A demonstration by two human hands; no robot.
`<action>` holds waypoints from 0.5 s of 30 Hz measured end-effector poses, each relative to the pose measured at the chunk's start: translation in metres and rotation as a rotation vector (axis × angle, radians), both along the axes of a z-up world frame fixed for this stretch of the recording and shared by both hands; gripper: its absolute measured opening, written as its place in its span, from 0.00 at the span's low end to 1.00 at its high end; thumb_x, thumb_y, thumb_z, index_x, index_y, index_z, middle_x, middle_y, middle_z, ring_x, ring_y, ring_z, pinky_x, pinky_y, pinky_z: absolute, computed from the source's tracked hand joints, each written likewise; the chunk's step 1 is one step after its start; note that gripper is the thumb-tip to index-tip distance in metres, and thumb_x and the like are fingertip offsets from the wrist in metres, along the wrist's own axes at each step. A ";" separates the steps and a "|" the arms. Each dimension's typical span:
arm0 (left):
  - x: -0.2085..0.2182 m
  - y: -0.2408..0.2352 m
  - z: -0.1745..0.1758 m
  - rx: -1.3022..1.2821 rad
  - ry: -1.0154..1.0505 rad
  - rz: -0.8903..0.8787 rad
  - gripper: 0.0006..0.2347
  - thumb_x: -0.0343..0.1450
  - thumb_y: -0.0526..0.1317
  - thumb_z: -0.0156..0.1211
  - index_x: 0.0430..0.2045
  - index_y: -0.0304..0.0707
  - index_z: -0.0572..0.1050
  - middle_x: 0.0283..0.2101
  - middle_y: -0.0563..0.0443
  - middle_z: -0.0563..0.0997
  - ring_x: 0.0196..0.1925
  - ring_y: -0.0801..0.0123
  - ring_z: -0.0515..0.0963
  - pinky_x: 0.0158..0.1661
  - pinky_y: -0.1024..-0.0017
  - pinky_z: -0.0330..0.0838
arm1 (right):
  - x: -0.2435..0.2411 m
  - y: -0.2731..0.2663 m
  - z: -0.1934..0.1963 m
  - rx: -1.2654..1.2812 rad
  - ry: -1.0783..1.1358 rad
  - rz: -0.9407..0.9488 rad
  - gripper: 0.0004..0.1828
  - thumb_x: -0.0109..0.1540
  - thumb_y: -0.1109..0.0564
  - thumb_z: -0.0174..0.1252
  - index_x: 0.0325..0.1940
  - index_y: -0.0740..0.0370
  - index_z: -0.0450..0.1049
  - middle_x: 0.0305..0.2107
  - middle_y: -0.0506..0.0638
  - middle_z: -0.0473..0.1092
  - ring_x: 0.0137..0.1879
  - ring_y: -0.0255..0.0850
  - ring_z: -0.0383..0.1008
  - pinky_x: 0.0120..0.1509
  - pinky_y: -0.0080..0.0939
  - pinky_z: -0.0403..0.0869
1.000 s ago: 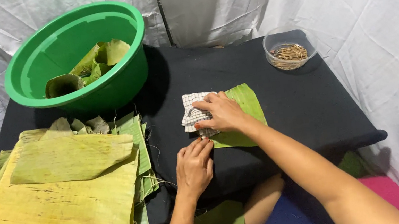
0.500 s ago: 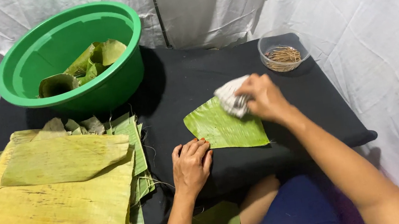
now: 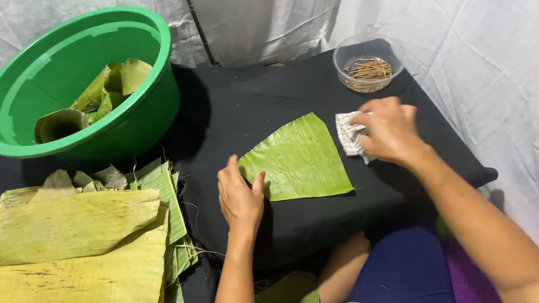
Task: The person is folding banana leaves into cone shapes, wiping them with a cloth, and securing the folds with small wooden sticks.
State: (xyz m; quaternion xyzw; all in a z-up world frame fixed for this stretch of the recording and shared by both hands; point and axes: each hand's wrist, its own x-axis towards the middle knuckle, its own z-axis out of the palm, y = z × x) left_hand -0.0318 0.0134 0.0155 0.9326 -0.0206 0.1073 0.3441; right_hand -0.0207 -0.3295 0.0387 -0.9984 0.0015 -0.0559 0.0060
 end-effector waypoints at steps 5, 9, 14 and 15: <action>0.041 0.001 -0.007 -0.050 0.171 0.039 0.24 0.68 0.35 0.63 0.60 0.37 0.66 0.45 0.38 0.78 0.52 0.41 0.79 0.51 0.48 0.74 | 0.047 0.054 0.004 0.285 0.073 0.156 0.28 0.57 0.57 0.55 0.62 0.38 0.74 0.59 0.49 0.69 0.67 0.56 0.63 0.62 0.66 0.65; 0.070 0.009 -0.026 -0.142 0.229 0.024 0.08 0.66 0.37 0.63 0.33 0.56 0.85 0.30 0.58 0.84 0.40 0.61 0.86 0.41 0.63 0.78 | 0.085 0.065 -0.006 0.353 0.274 0.191 0.45 0.53 0.62 0.53 0.76 0.39 0.59 0.69 0.47 0.59 0.77 0.56 0.49 0.73 0.73 0.55; 0.047 0.013 0.049 -0.534 -0.001 -0.069 0.11 0.67 0.28 0.57 0.33 0.47 0.84 0.24 0.51 0.84 0.28 0.72 0.83 0.33 0.75 0.76 | 0.098 0.044 -0.003 0.226 -0.004 0.204 0.19 0.54 0.56 0.62 0.47 0.35 0.77 0.43 0.39 0.75 0.59 0.47 0.70 0.66 0.66 0.61; 0.044 0.014 0.062 -0.585 -0.091 -0.108 0.12 0.68 0.26 0.58 0.33 0.47 0.84 0.30 0.50 0.86 0.31 0.74 0.82 0.35 0.75 0.77 | 0.098 0.038 0.003 0.187 -0.205 0.236 0.07 0.55 0.52 0.64 0.33 0.34 0.79 0.34 0.37 0.75 0.52 0.43 0.73 0.64 0.60 0.64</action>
